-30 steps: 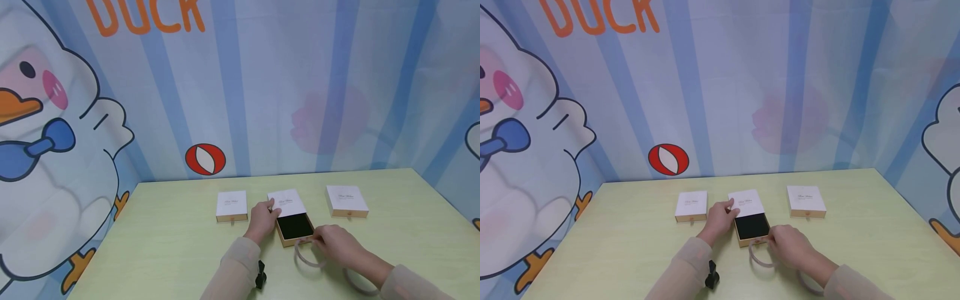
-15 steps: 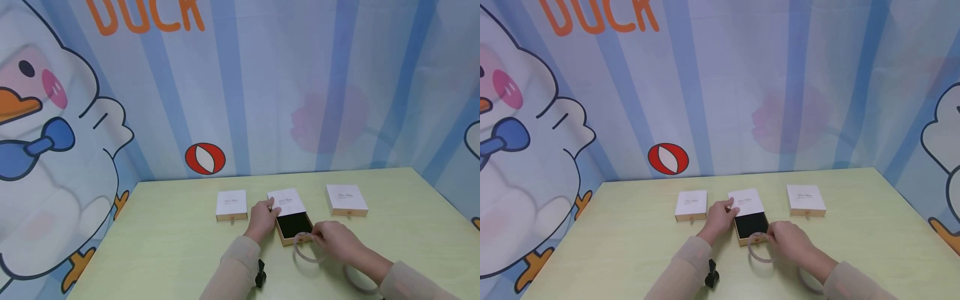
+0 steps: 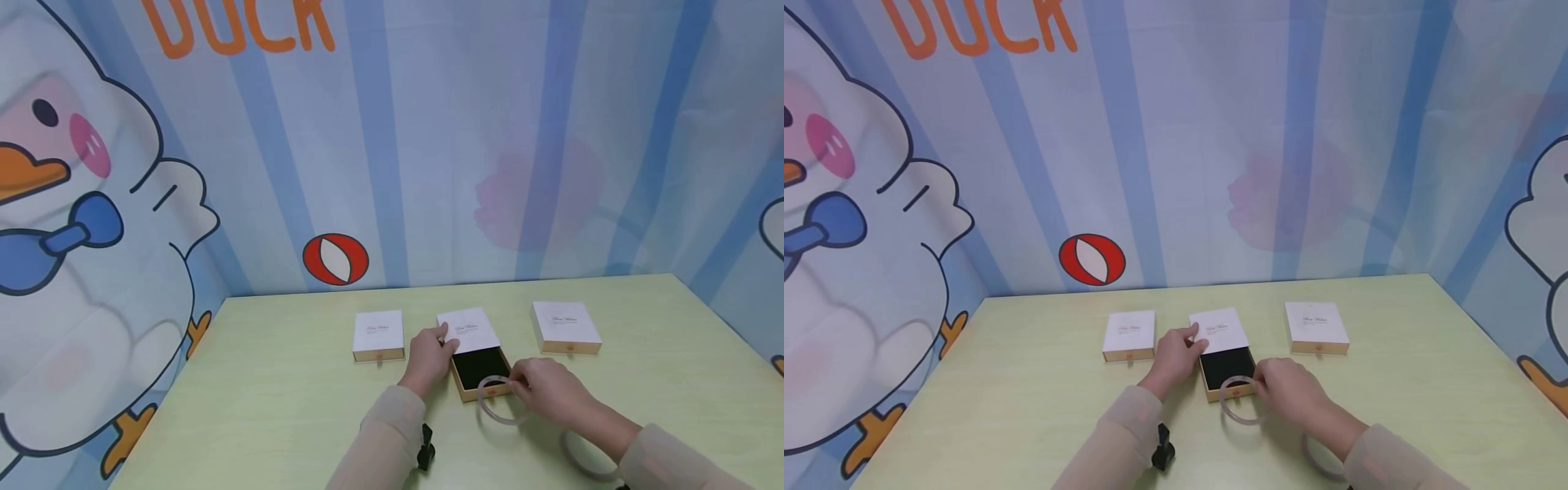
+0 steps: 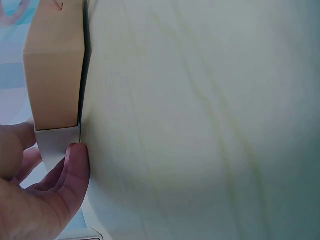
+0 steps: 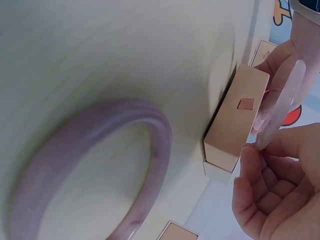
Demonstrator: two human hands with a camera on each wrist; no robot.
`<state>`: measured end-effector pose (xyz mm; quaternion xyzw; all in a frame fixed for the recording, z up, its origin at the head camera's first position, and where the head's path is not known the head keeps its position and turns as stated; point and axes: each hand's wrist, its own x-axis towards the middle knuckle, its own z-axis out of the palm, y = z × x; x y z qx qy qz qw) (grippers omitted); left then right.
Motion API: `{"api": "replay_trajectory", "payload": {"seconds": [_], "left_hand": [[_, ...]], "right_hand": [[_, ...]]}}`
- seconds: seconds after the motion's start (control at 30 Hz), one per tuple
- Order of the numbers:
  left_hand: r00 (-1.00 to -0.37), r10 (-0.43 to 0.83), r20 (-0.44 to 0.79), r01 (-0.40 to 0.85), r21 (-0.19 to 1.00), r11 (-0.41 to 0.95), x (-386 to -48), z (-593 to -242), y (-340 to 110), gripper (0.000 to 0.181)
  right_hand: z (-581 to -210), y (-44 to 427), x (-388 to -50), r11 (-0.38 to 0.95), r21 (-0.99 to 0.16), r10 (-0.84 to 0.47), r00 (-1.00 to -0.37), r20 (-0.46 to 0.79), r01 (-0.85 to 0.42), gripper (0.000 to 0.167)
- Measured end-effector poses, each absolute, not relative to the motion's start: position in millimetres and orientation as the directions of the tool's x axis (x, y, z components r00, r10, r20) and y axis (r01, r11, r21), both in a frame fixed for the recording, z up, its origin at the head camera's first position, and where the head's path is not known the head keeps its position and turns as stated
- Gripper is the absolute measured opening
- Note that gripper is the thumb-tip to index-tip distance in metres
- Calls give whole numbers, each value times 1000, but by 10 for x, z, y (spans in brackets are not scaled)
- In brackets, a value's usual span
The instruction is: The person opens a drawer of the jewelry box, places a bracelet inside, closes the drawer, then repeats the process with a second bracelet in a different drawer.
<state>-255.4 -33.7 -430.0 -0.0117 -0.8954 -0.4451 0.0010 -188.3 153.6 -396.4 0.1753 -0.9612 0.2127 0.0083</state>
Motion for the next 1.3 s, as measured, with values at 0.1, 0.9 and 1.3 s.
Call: {"api": "replay_trajectory", "payload": {"seconds": [0.1,0.9,1.3], "left_hand": [[-1000,18,12,21,796,605,-2561,-4301,-335,43],[-1000,7,8,11,787,617,-2580,-4314,-337,43],[-1000,13,17,21,787,616,-2580,-4318,-338,42]], "right_hand": [[-3960,1536,-1890,848,-405,-333,-938,95,-342,5],[-3942,1535,-1932,870,-390,-293,-952,85,-303,7],[-3911,1524,-1957,875,-393,-279,-958,71,-284,9]]}}
